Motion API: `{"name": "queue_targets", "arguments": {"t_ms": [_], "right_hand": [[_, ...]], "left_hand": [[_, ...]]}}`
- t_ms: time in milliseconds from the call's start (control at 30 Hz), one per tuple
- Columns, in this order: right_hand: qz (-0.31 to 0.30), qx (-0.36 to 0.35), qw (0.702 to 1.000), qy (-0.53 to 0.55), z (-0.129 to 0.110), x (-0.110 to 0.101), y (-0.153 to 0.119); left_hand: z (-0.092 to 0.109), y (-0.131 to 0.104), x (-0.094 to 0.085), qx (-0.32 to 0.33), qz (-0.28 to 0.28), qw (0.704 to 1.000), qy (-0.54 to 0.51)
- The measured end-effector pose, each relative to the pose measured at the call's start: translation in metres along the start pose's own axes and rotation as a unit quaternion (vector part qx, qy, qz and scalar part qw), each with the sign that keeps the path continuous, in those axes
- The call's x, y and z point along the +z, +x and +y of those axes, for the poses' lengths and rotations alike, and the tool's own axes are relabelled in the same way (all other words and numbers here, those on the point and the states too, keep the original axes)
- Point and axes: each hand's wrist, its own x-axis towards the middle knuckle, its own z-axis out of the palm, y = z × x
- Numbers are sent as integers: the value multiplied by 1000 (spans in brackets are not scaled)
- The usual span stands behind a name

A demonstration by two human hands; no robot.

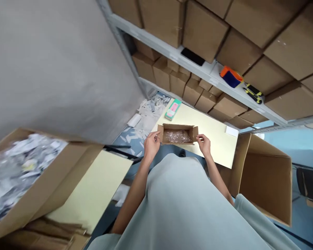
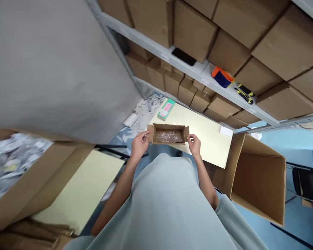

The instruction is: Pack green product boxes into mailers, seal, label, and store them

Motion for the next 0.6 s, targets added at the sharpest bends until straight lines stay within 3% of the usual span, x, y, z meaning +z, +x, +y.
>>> {"name": "queue_targets", "arguments": {"t_ms": [167, 300, 433, 600], "right_hand": [[50, 45, 998, 14, 44, -46, 27], [75, 73, 994, 19, 63, -61, 39], [83, 90, 992, 4, 64, -64, 47], [126, 65, 989, -52, 43, -63, 52]], "left_hand": [[47, 47, 76, 33, -85, 995, 46], [68, 71, 111, 62, -122, 989, 62], [75, 88, 120, 72, -153, 983, 67], [65, 120, 107, 59, -146, 987, 37]]}}
